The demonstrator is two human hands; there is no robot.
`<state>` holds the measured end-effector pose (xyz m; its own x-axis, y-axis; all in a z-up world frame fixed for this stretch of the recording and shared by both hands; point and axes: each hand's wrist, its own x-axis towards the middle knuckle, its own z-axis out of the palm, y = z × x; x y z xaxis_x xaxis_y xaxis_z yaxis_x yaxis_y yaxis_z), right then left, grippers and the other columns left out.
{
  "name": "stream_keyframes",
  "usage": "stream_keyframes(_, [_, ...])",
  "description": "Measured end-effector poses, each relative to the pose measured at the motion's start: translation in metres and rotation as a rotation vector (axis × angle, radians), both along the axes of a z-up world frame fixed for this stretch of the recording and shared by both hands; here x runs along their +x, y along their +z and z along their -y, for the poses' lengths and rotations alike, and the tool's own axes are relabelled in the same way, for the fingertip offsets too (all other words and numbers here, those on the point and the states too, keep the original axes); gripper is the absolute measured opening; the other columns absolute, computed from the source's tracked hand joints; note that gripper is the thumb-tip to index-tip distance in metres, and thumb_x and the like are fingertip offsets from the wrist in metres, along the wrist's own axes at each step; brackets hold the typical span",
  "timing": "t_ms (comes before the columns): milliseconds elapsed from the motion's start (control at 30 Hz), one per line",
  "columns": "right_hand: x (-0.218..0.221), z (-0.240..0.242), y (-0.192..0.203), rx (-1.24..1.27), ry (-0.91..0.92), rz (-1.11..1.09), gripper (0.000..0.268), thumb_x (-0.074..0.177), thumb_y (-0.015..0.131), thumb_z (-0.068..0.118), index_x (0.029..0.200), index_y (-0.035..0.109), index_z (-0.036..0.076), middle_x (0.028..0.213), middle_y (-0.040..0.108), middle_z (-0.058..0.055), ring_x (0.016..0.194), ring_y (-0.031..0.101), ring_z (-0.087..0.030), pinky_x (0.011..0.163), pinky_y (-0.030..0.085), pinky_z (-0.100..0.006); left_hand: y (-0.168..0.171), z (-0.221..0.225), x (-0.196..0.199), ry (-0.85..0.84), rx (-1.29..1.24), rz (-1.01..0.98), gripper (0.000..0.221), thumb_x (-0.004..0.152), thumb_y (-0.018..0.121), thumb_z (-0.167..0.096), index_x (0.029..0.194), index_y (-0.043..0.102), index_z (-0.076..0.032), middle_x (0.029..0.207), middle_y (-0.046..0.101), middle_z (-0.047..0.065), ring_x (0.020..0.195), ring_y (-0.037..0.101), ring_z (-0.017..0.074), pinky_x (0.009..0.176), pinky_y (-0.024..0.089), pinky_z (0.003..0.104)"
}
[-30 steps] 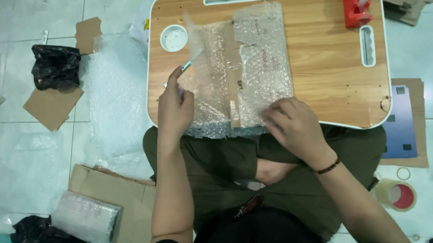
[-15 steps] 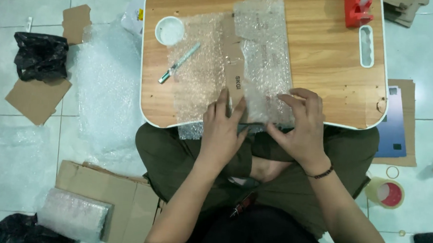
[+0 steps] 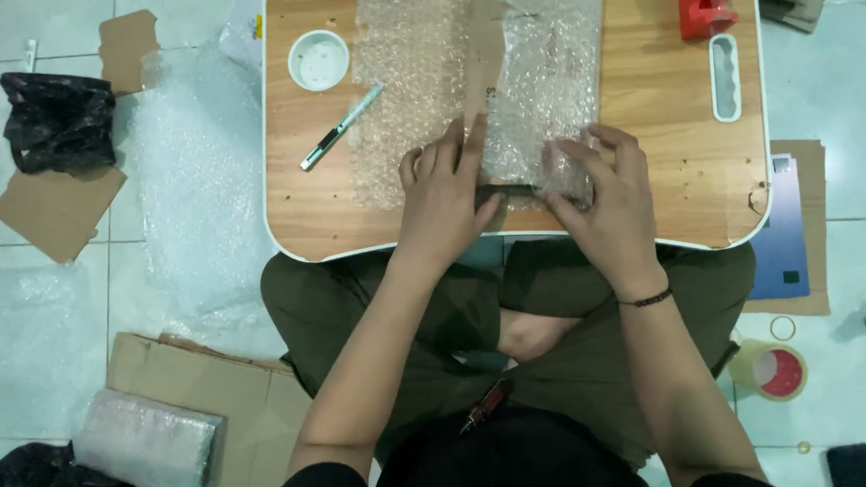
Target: A person wraps a small cardboard box in bubble wrap and secures it with clear adhesive tape on a small wooden table.
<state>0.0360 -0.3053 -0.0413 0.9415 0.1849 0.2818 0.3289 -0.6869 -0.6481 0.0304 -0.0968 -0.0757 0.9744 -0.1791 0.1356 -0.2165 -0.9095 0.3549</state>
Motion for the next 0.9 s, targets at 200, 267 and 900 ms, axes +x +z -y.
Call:
stream_keyframes(200, [0.004, 0.004, -0.019, 0.168, -0.034, 0.058, 0.010, 0.105, 0.069, 0.012, 0.112, 0.075, 0.007, 0.125, 0.062, -0.012, 0.120, 0.064, -0.039, 0.097, 0.056, -0.046, -0.009, 0.002, -0.004, -0.003, -0.042, 0.001, 0.080, 0.098, 0.072, -0.036, 0.164, 0.029, -0.023, 0.160, 0.031, 0.021, 0.138, 0.038, 0.0450, 0.110, 0.028, 0.066])
stream_keyframes(267, [0.003, 0.004, -0.020, 0.198, -0.047, 0.051, 0.012, 0.106, 0.066, 0.009, 0.112, 0.074, 0.003, 0.123, 0.060, -0.014, 0.117, 0.065, -0.041, 0.093, 0.058, -0.047, -0.021, 0.001, -0.002, -0.005, -0.069, 0.078, 0.076, 0.096, 0.075, -0.029, 0.160, 0.036, -0.021, 0.154, 0.036, 0.022, 0.135, 0.044, 0.0437, 0.110, 0.031, 0.063])
stream_keyframes(900, [-0.012, -0.010, -0.039, 0.470, -0.128, 0.200, 0.023, 0.111, 0.050, 0.005, 0.114, 0.068, -0.009, 0.118, 0.053, -0.019, 0.115, 0.063, -0.040, 0.092, 0.054, -0.045, -0.026, 0.003, 0.003, -0.217, -0.240, 0.734, 0.039, 0.078, 0.084, -0.027, 0.107, 0.070, -0.005, 0.105, 0.060, 0.013, 0.091, 0.064, 0.0308, 0.081, 0.059, 0.041])
